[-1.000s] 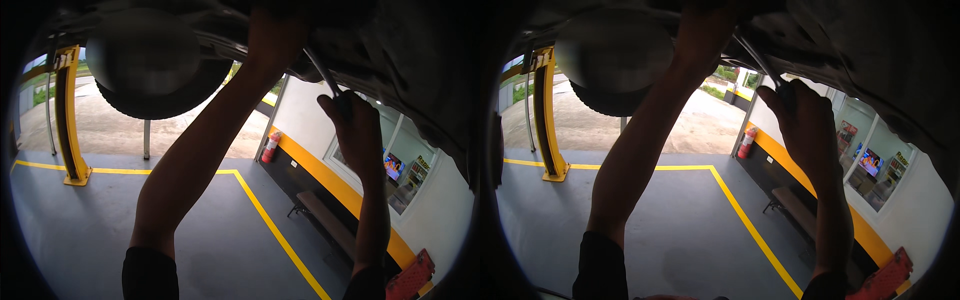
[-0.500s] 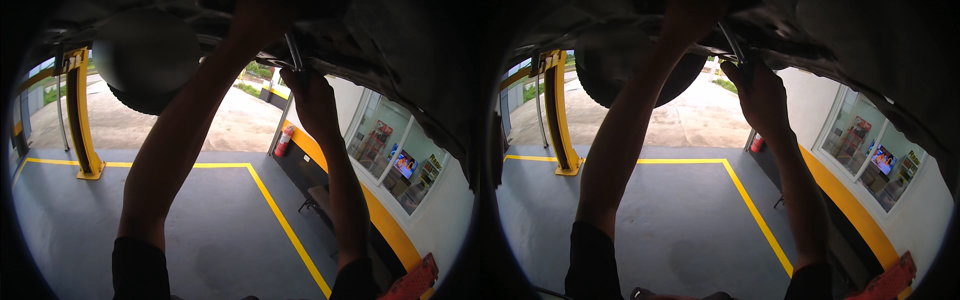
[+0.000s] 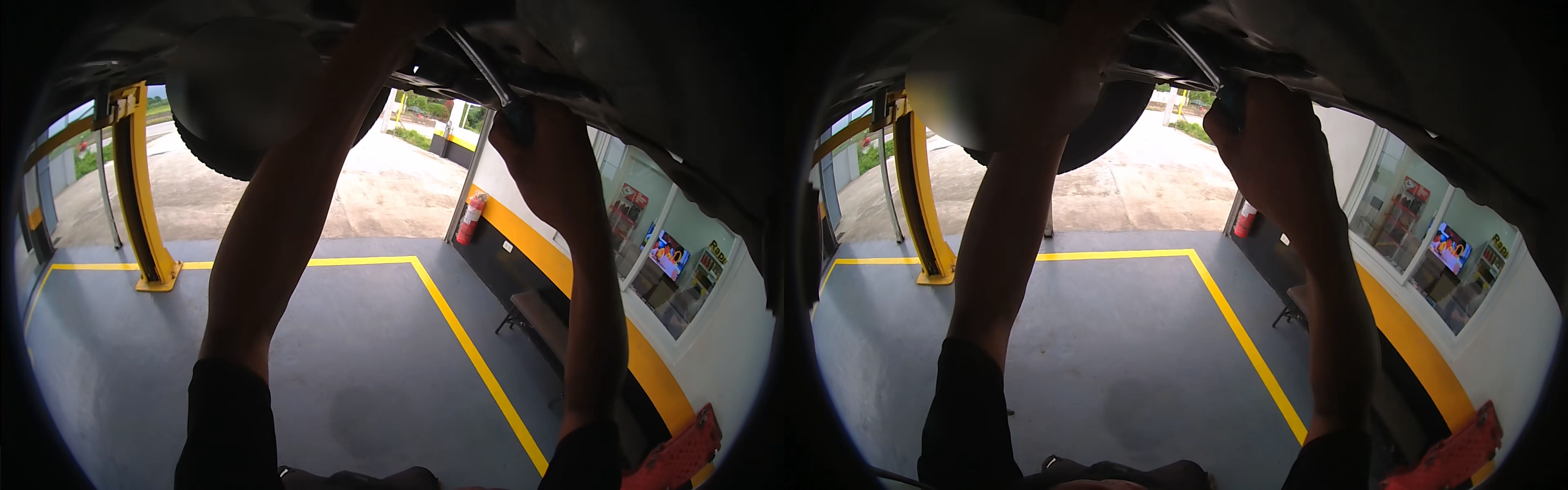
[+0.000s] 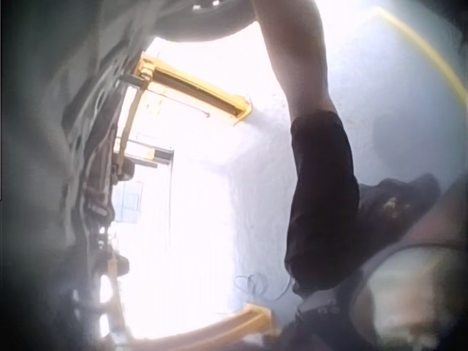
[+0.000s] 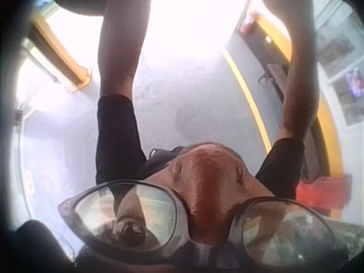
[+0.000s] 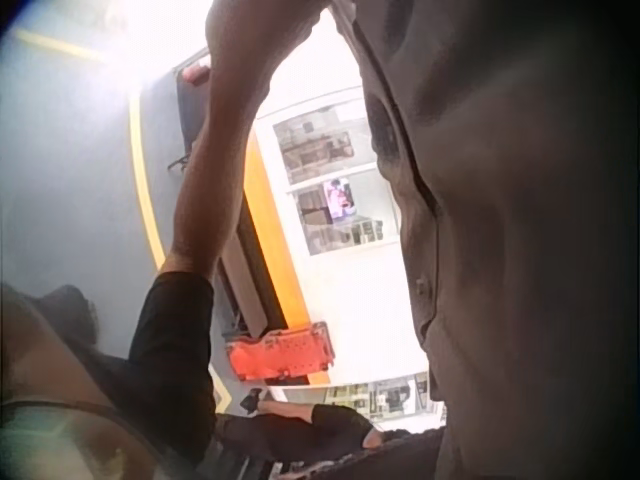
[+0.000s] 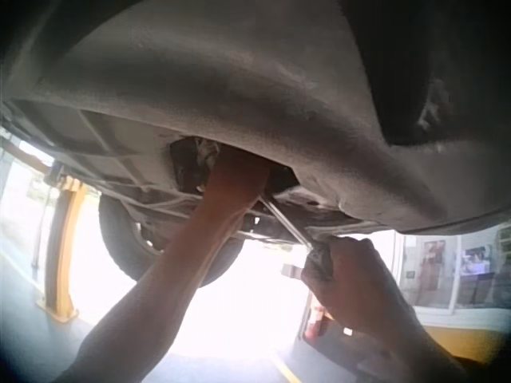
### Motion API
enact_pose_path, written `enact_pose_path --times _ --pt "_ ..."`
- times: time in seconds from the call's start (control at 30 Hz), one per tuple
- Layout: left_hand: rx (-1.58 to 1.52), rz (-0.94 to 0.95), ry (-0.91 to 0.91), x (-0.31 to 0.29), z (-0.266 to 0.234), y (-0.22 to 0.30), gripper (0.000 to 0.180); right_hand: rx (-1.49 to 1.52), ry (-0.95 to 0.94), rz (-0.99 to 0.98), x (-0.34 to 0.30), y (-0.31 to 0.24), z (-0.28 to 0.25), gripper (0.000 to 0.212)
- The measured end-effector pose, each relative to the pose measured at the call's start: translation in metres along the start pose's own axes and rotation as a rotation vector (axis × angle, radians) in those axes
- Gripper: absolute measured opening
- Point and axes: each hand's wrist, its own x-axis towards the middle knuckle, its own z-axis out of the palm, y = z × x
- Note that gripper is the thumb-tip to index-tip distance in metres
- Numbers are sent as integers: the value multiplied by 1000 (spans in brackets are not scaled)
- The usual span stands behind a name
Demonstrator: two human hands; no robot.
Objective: The person uses a torque wrench to tighten the lug nuts on a car wheel while the vehicle is raised on a lift. The person retrieves the tool from a toolbox, positions it on the wheel, and applies torque to secure the fasteners.
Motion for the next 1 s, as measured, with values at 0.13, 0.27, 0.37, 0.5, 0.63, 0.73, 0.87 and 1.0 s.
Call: enact_pose_path --times 0.13,0.27,0.37,0.5,0.63,0.73,0.87,1.0 --pt "133 0 -43 0 -1 6 47 132 26 52 0 -8 -2 28" --pt "544 243 -174 20 -11 -34 46 202 114 55 0 -11 1 25" --pt "339 79 -152 4 -4 -17 44 161 113 -18 -3 4 6 27" --pt "256 32 -125 -1 -2 -18 38 179 111 15 -4 3 7 30" --pt "517 145 -218 3 -12 -40 33 197 182 -56 -5 4 12 31" --pt "889 267 -400 15 -19 -48 24 215 152 -21 -6 2 9 30" --pt "862 229 -362 23 -52 -35 27 241 243 -135 3 -7 6 25" --pt "662 27 -410 -84 -44 -44 30 108 100 -49 -20 23 38 25"
